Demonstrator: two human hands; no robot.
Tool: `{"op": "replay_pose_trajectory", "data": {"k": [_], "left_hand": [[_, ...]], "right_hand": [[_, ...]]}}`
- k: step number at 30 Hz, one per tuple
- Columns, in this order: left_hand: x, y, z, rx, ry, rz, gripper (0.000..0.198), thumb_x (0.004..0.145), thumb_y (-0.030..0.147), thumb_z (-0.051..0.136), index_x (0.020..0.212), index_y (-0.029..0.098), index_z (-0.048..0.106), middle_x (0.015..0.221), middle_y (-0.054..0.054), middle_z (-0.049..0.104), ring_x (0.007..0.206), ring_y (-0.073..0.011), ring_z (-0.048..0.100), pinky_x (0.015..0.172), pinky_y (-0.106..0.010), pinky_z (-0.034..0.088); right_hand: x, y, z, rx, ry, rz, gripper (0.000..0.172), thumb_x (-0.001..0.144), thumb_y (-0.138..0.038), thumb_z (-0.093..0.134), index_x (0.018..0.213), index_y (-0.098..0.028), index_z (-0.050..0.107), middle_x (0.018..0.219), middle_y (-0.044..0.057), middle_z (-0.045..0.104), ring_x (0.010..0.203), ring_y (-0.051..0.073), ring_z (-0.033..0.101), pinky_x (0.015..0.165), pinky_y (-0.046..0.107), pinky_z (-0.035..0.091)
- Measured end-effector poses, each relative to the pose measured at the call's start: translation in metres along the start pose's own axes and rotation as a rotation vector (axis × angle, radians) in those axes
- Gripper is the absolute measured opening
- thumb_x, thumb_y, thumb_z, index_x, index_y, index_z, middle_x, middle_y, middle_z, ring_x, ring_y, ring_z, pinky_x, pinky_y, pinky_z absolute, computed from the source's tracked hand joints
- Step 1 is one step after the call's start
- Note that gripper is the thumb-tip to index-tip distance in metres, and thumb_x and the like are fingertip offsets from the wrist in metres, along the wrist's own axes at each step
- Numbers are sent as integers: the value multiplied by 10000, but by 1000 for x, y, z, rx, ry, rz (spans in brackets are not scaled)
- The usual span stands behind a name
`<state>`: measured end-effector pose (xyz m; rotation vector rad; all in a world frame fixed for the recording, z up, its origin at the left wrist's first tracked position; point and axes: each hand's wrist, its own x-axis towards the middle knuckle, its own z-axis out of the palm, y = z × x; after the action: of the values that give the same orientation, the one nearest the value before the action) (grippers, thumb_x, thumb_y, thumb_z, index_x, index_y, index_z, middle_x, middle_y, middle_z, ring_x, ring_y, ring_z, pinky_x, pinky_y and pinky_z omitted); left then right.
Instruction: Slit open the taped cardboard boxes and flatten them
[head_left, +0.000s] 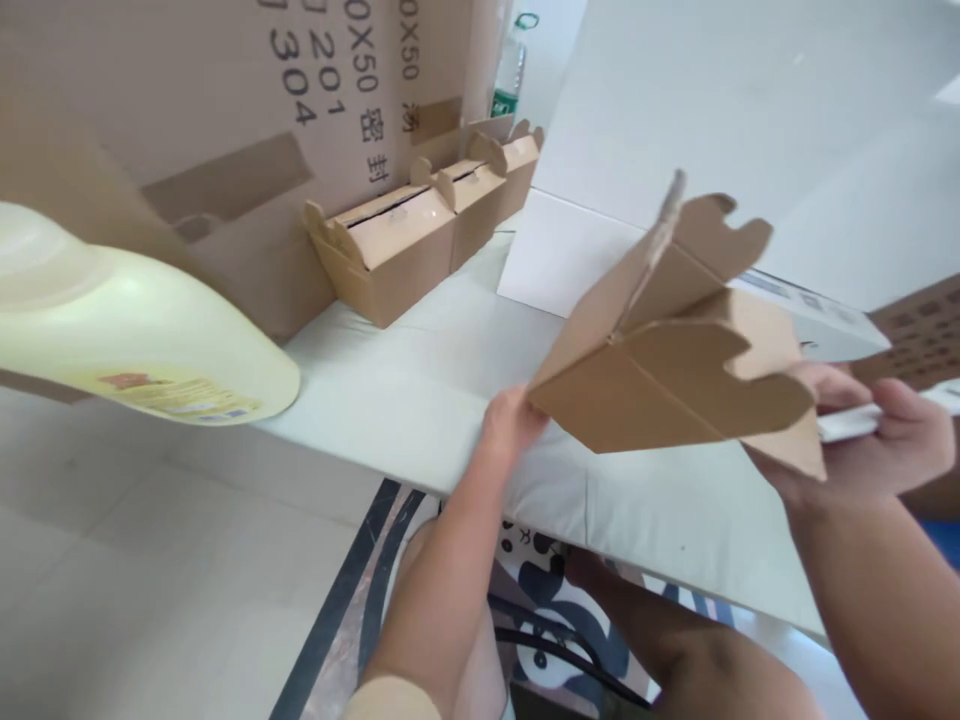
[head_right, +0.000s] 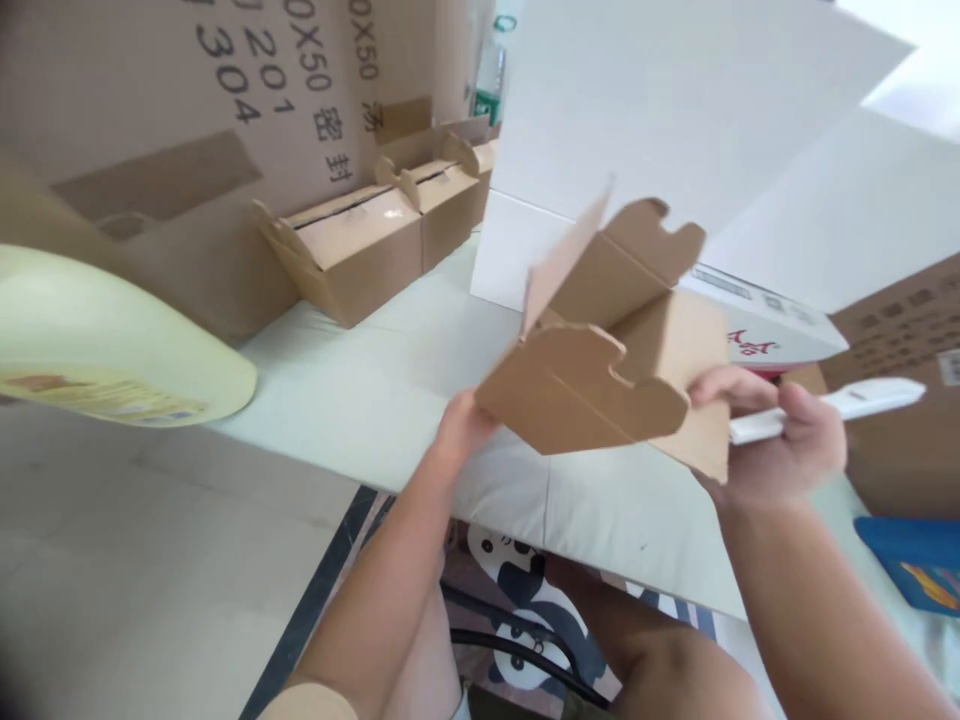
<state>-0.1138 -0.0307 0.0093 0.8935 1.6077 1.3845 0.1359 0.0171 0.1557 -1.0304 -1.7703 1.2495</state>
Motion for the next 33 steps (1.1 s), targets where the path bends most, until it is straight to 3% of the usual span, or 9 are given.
{"op": "replay_pose_trajectory", "data": {"k": [3,6,11,15,22,25,28,31,33], "left_hand": [[5,4,7,96,23,17,169,776,275,641,647,228,543,622,-8,534,653,-185,481,690,-300,374],[11,7,22,124,-10,36,177,859,365,540,776,214,578,763,-34,624,753,-179,561,721,-277,424],[15,8,52,-246,-147,102,430,822,557,573,1083,221,633,1250,-105,687,1204,-232,615,909,-305,490],[8,12,71,-538,-404,112,617,770,713,613,1143,226,679,1185,-111,720,1142,-289,662,956,-397,504],[4,16,94,-462,-422,311,437,675,596,851,793,224,655,1097,-61,710,1085,-240,689,969,-375,525],[8,16,101,-479,-350,295,484,653,617,862,747,210,617,1008,-44,698,1020,-213,707,930,-350,552],[12,15,101,-524,-165,255,511,656,649,844,774,217,599,967,-32,697,980,-213,711,928,-380,567],[18,13,98,-499,-30,328,531,701,708,778,833,227,595,924,-23,698,990,-210,705,979,-402,550],[22,12,97,-476,11,428,529,724,719,753,859,236,585,878,-10,687,1023,-204,697,1000,-385,538]], "right_hand": [[-40,31,-46,-89,114,99,493,789,-739,334,628,-353,594,521,117,479,604,376,579,609,548,435],[-67,52,-62,-15,120,129,530,744,-782,427,529,-336,619,467,101,483,434,298,457,487,488,369],[-73,74,-66,278,-191,85,504,776,-687,558,581,-251,718,519,73,629,441,228,547,439,377,385],[-75,95,-74,368,-243,74,491,831,-655,591,703,-217,771,617,63,697,510,205,603,456,330,422],[-93,118,-79,362,106,77,500,787,-666,670,953,-205,770,910,79,742,761,234,679,642,349,536],[-89,127,-78,393,487,-103,332,763,-546,704,881,-236,721,849,41,694,791,213,661,746,363,543],[-87,134,-74,304,903,-326,38,753,-280,664,749,-245,651,636,-16,565,630,164,577,685,328,500],[-93,139,-64,179,881,-455,56,765,-203,614,744,-249,634,542,-46,474,491,143,466,648,349,486],[-99,143,-57,20,719,-481,131,801,-236,621,906,-278,686,698,-9,608,606,177,578,745,410,532]]}}
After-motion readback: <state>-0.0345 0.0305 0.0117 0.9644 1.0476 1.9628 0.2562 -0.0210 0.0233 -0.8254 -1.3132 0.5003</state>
